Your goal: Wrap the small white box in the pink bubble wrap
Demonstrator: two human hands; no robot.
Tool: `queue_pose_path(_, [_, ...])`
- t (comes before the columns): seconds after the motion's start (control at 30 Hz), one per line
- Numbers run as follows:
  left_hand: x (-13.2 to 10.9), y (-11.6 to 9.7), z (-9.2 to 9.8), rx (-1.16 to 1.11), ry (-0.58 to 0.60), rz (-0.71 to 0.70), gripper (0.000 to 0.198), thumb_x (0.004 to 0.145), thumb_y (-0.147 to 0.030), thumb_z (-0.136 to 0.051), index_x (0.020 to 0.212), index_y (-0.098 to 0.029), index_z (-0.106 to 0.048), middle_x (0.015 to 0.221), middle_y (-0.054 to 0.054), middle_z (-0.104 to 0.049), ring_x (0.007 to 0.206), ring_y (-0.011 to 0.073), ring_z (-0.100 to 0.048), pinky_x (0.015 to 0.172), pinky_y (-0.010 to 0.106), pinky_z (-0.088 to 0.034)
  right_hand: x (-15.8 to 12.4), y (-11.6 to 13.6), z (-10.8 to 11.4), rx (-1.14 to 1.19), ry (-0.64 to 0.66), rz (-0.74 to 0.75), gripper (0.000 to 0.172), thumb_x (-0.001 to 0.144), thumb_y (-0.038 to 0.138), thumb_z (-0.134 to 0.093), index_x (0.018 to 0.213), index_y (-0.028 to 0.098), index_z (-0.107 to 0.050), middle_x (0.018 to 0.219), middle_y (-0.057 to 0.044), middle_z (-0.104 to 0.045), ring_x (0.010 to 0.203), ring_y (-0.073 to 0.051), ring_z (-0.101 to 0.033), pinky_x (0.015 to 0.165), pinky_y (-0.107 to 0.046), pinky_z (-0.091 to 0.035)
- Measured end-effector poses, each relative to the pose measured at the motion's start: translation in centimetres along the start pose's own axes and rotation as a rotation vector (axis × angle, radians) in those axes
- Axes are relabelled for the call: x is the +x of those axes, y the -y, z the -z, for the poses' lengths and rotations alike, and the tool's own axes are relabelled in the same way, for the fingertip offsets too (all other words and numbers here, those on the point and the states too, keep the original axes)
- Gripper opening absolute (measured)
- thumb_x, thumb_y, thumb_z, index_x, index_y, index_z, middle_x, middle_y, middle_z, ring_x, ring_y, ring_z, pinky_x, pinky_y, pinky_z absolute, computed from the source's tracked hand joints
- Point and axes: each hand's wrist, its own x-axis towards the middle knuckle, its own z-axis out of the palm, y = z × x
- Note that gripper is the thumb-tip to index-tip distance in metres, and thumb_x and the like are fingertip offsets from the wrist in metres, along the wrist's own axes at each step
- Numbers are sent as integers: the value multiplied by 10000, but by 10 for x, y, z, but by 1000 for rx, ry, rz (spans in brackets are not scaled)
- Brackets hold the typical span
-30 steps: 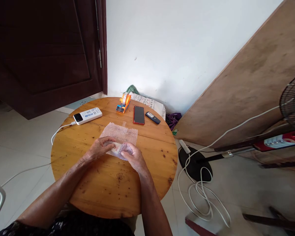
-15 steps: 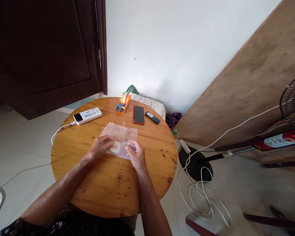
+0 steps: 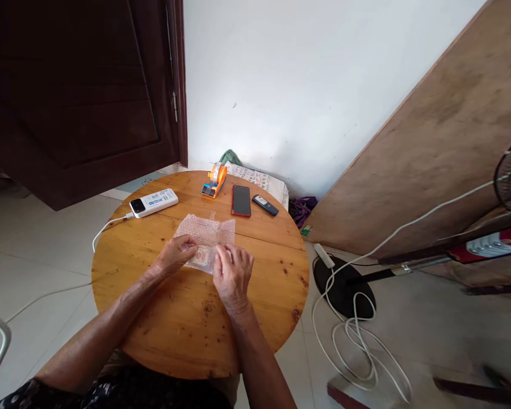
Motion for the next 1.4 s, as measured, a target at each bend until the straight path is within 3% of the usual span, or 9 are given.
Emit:
queue_pose_path(0.07, [0, 1, 0, 11, 0, -3, 113, 723, -194, -554, 735, -186, -666, 709, -15, -685, 703, 145, -601, 689, 241, -438, -1, 13, 2, -24, -15, 130, 199, 937, 162, -546, 1061, 228, -686, 1051, -73, -719, 985, -235, -598, 888, -400, -383])
queue_pose_path(0.17, [1, 4, 0, 20, 13, -9, 121, 742, -229, -554, 743, -185, -667, 699, -16, -679, 695, 144, -593, 671, 236, -437, -2, 26, -1, -19, 98, 232, 204, 945, 189, -551, 1109, 216, -667, 1135, -72, -716, 1055, -238, -583, 954, -418, -359])
queue_pose_path(0.33, [3, 7, -1, 21, 42, -30, 146, 758, -258, -553, 752, -182, -677, 721, -8, -695, 713, 146, -602, 679, 229, -453, -4, 22, -12, -26, 283, 172, 322, 963, 282, -545, 1260, 172, -597, 1287, -121, -649, 1136, -259, -555, 1016, -445, -336])
queue_pose_path(0.57, [3, 11, 4, 53, 47, -26, 170, 763, -304, -566, 762, -179, -682, 721, -6, -681, 715, 147, -597, 686, 237, -446, -6, 17, -15, -96, 298, 163, 307, 969, 313, -551, 1230, 171, -625, 1437, -138, -552, 1320, -305, -441, 1056, -462, -302])
queue_pose_path(0.9, [-3, 26, 35, 212, -34, 83, 216, 792, -286, -549, 932, -194, -685, 708, -12, -639, 671, 155, -578, 654, 247, -433, -2, 19, -12, -40, 321, 176, 287, 984, 281, -522, 1238, 174, -603, 1291, -107, -655, 1349, -287, -431, 1064, -446, -295])
queue_pose_path(1.0, [-7, 29, 37, 285, -83, 106, 183, 792, -300, -570, 896, -192, -675, 803, 25, -652, 754, 182, -600, 713, 274, -445, -2, 19, -12, -58, 318, 191, 295, 992, 263, -497, 1260, 187, -596, 1275, -105, -658, 1358, -291, -420, 1072, -451, -289])
queue_pose_path(1.1, [-14, 28, 46, 398, -121, 163, 278, 803, -381, -591, 967, -171, -673, 966, 89, -674, 901, 238, -632, 795, 315, -464, -3, 20, -12, -108, 330, 216, 330, 981, 237, -505, 1301, 220, -586, 1287, -101, -641, 1342, -296, -421, 1075, -462, -296])
queue_pose_path(1.27, [-21, 15, 60, 393, -10, 340, 509, 798, -430, -605, 1208, -129, -621, 954, 106, -715, 922, 280, -672, 801, 335, -480, -2, 24, -14, -203, 374, 234, 385, 970, 157, -479, 1317, 280, -591, 1282, -96, -625, 1298, -306, -435, 1099, -508, -281])
queue_pose_path(1.4, [-16, 13, 57, 240, 58, 415, 445, 772, -360, -616, 1138, -108, -636, 709, 43, -690, 652, 222, -680, 627, 282, -480, 3, 30, -10, -240, 438, 231, 433, 948, 116, -482, 1335, 286, -580, 1252, -108, -626, 1292, -315, -432, 1105, -537, -282])
